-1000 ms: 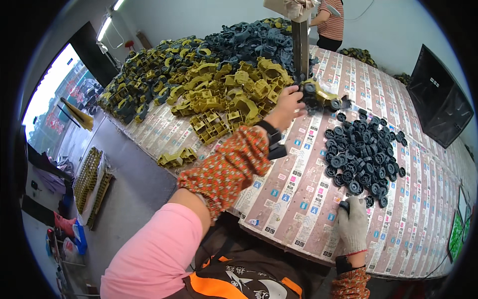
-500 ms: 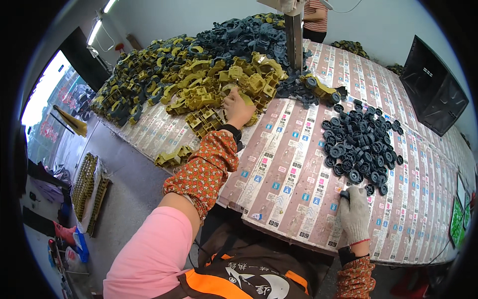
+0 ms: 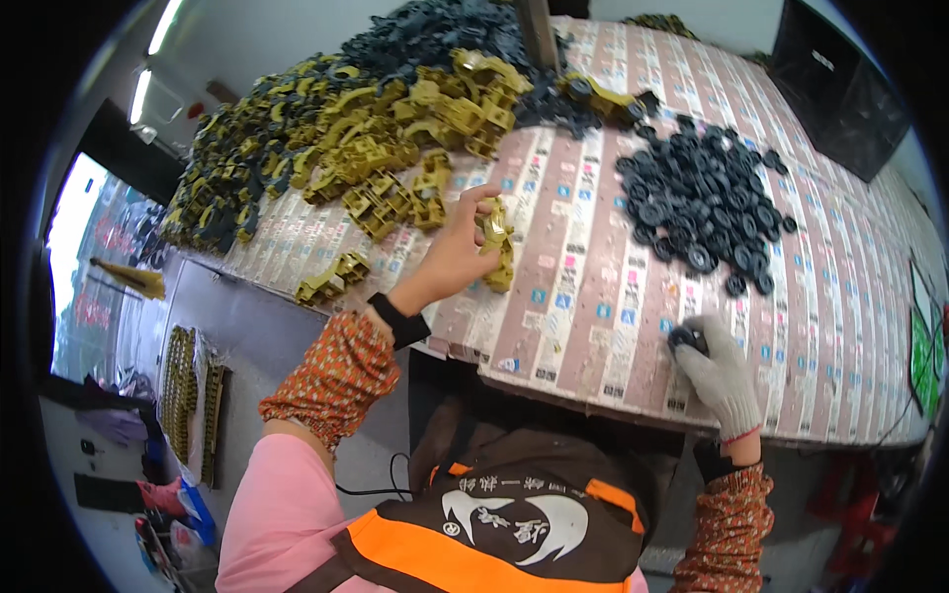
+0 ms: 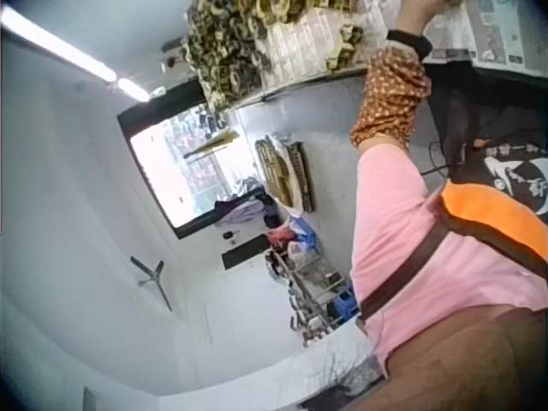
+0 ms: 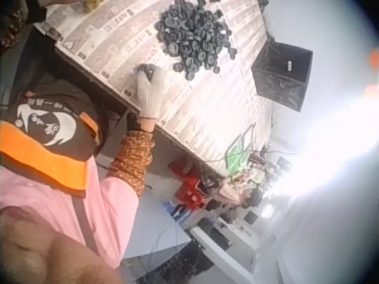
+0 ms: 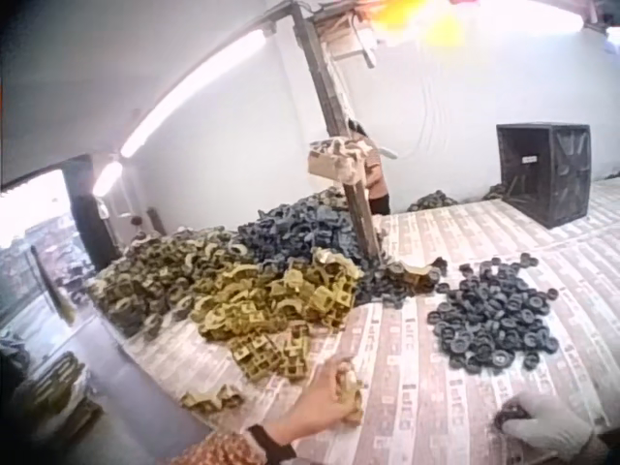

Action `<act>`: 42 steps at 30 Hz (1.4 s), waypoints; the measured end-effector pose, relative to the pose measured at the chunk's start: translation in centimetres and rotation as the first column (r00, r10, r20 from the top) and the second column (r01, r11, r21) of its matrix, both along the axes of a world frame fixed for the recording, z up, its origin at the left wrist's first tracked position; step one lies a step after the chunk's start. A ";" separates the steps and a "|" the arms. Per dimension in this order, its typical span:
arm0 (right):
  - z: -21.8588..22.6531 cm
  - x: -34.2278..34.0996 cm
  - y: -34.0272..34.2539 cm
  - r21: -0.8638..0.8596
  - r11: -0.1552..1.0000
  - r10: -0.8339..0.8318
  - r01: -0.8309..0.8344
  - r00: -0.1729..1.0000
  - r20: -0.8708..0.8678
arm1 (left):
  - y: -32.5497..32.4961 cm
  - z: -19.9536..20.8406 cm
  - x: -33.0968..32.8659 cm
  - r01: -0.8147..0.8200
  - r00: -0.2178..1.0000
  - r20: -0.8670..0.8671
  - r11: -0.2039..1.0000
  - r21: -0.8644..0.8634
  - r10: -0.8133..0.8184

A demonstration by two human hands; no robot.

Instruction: The person sits at a table and repeatedly picks up yellow plastic frames and black circular inserts. They insert the black pieces into the yellow frames by hand, then place the assembled units onto a growing pile on the table. The process is repetitive and involves handling the parts one at a time.

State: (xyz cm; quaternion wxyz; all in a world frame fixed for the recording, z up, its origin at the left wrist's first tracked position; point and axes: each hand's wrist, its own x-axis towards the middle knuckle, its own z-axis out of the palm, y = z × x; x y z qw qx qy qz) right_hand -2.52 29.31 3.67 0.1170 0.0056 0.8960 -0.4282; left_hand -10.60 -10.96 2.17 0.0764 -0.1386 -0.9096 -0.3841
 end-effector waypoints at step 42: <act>-0.1 6.8 -9.0 -0.797 0.579 -0.047 0.170 0.983 0.176 | 10.9 -0.3 12.8 -0.225 0.725 0.492 0.509 0.831 -0.482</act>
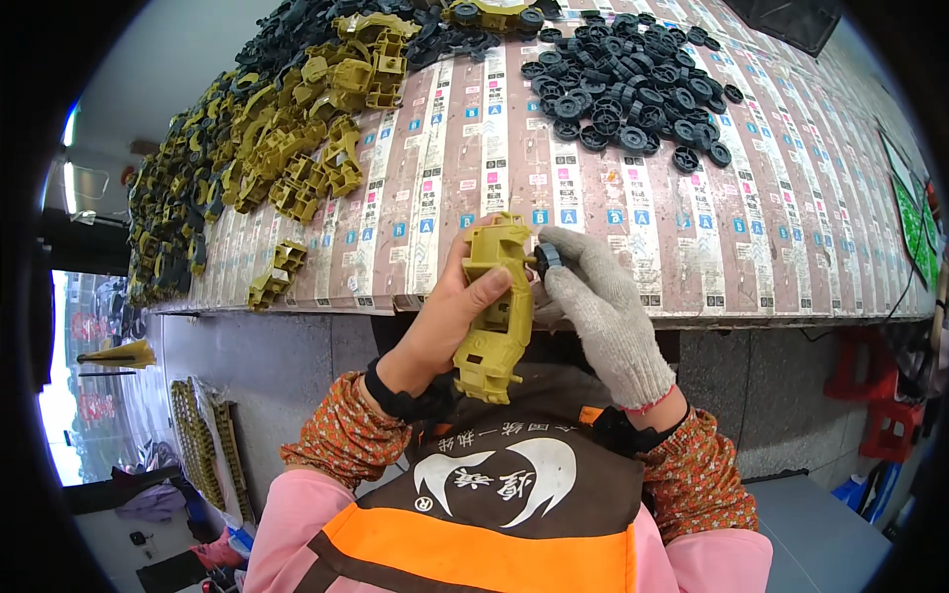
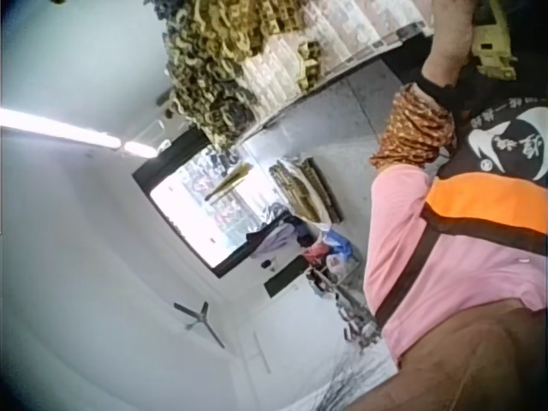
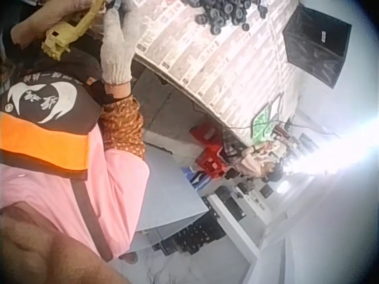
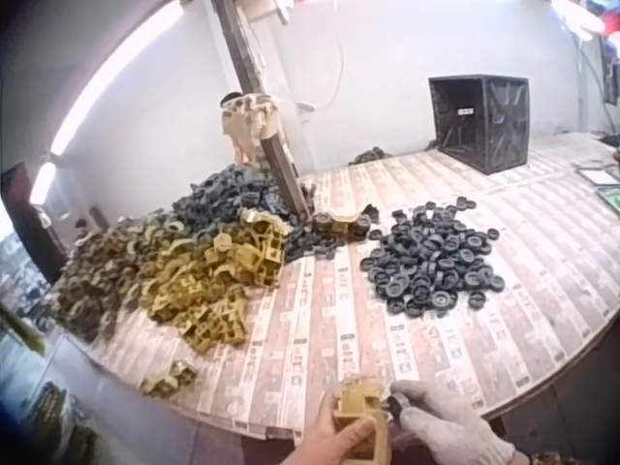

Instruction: The person sits at a table and repeatedly picks up yellow plastic frames and black circular inserts. They insert the black pieces into the yellow frames by hand, then place the assembled units onto a growing pile on the table. The process is repetitive and involves handling the parts one at a time.

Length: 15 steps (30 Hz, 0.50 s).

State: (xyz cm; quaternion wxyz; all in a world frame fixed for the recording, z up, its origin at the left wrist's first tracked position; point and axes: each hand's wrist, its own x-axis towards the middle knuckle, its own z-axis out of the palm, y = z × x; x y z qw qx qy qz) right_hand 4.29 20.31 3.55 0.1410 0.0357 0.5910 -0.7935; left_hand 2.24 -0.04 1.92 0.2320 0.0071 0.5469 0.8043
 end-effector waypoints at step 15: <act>0.1 2.0 -1.4 0.456 0.886 0.037 0.086 0.966 -0.255 | 0.5 -0.9 3.0 -0.128 0.881 -0.472 0.943 -0.308 -0.034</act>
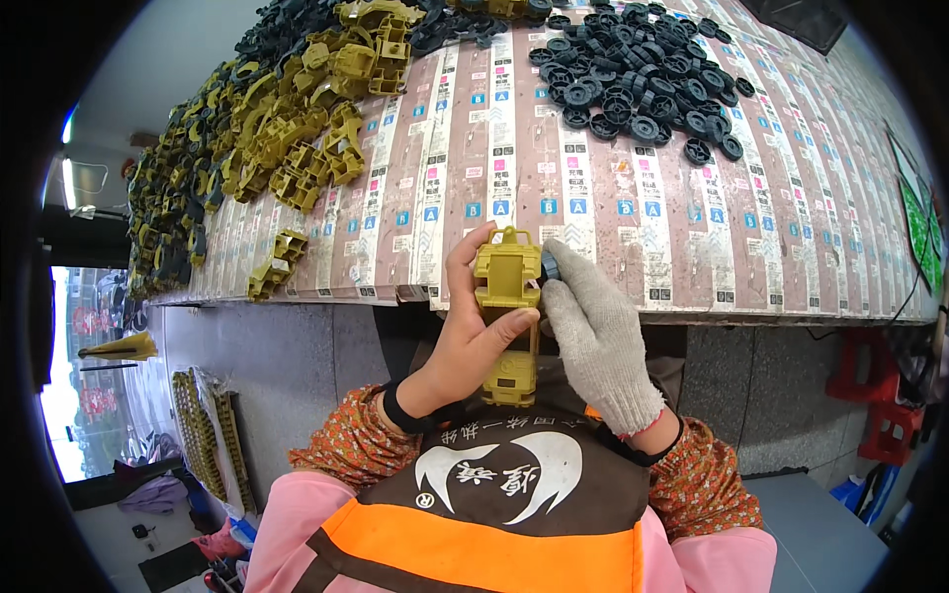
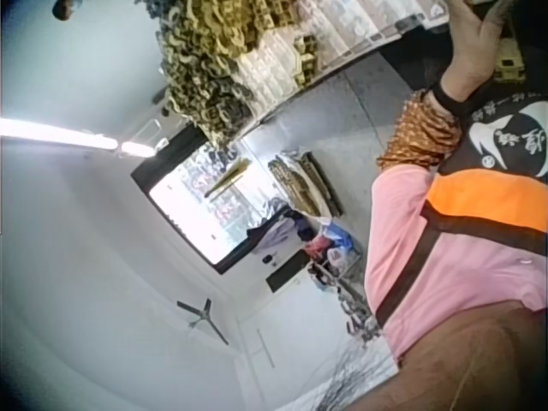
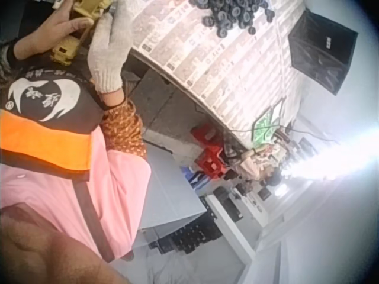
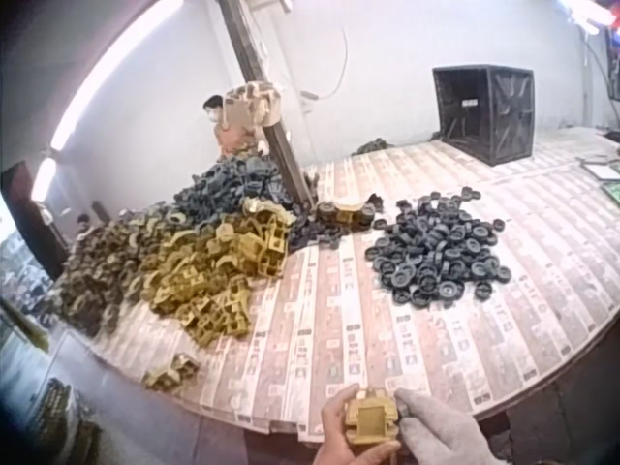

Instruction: The person sits at a table and repeatedly picks up yellow plastic frames and black circular inserts. They insert the black pieces into the yellow frames by hand, then place the assembled units onto a growing pile on the table. The process is repetitive and involves handling the parts one at a time.

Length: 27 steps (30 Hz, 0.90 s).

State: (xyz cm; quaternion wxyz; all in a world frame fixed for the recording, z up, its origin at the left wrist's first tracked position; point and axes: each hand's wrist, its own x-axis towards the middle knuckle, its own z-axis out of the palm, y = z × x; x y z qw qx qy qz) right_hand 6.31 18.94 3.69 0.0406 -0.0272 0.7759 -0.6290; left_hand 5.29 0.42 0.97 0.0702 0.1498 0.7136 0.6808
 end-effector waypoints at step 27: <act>1.4 -4.8 3.4 0.387 0.869 0.351 -0.308 0.936 -0.043 | 0.2 -0.4 0.6 0.129 0.982 0.119 0.984 0.122 -0.144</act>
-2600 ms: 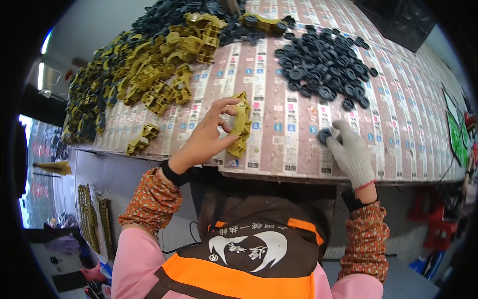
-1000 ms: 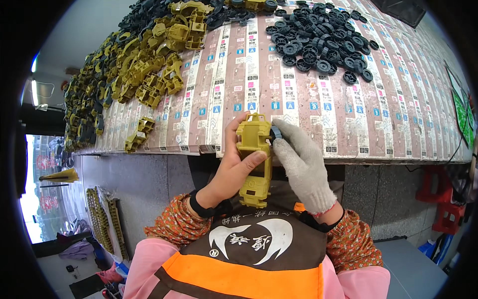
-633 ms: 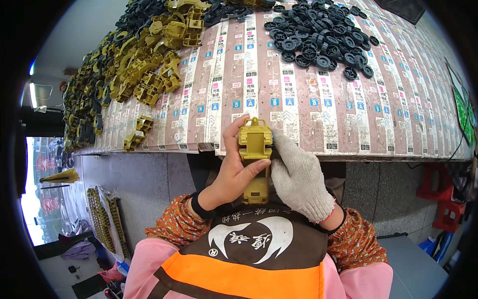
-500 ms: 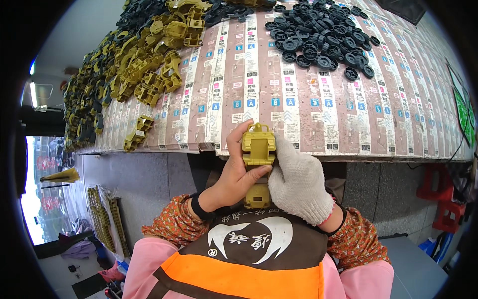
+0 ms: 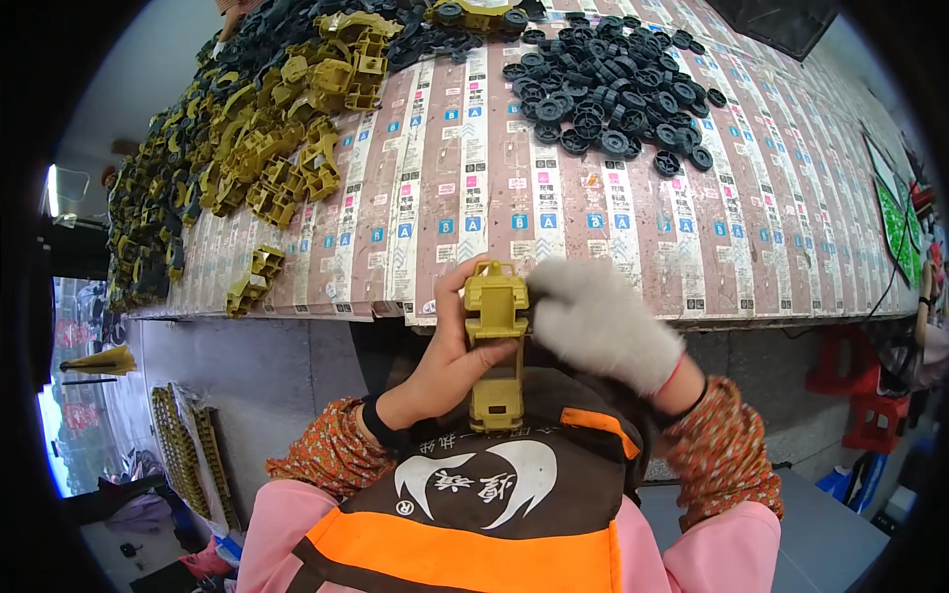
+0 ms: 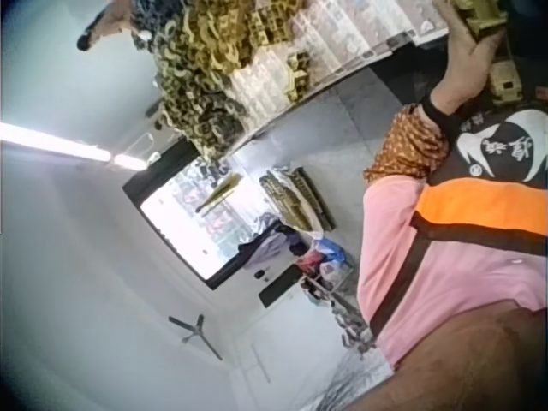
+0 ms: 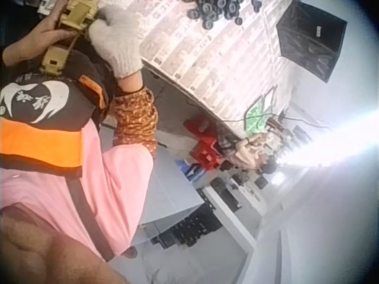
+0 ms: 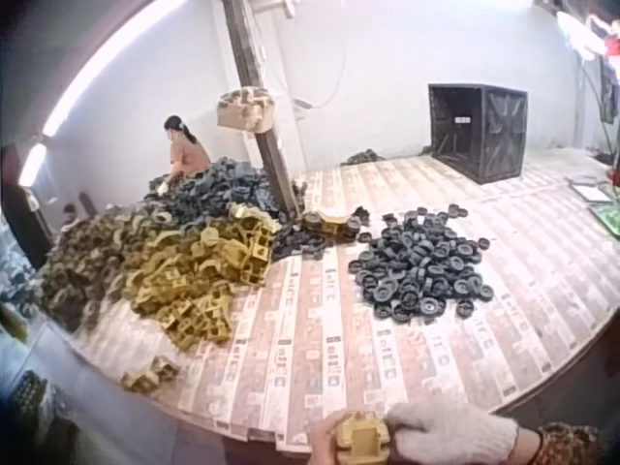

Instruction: The person sits at a table and repeatedly picks up yellow plastic frames and black circular inserts. They insert the black pieces into the yellow frames by hand, then place the assembled units onto a growing pile on the table. The process is repetitive and involves handling the parts one at a time.

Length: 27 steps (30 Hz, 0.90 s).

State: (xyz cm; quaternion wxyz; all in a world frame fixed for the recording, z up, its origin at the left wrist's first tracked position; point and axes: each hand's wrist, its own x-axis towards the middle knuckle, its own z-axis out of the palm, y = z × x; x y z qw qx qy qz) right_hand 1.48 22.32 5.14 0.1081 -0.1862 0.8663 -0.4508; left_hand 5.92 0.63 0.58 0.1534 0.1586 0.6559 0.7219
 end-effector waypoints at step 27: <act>0.9 2.8 -3.3 -0.176 0.976 -0.113 0.128 0.989 0.097 | -2.9 0.9 -2.7 -0.534 0.807 0.477 0.775 0.338 0.348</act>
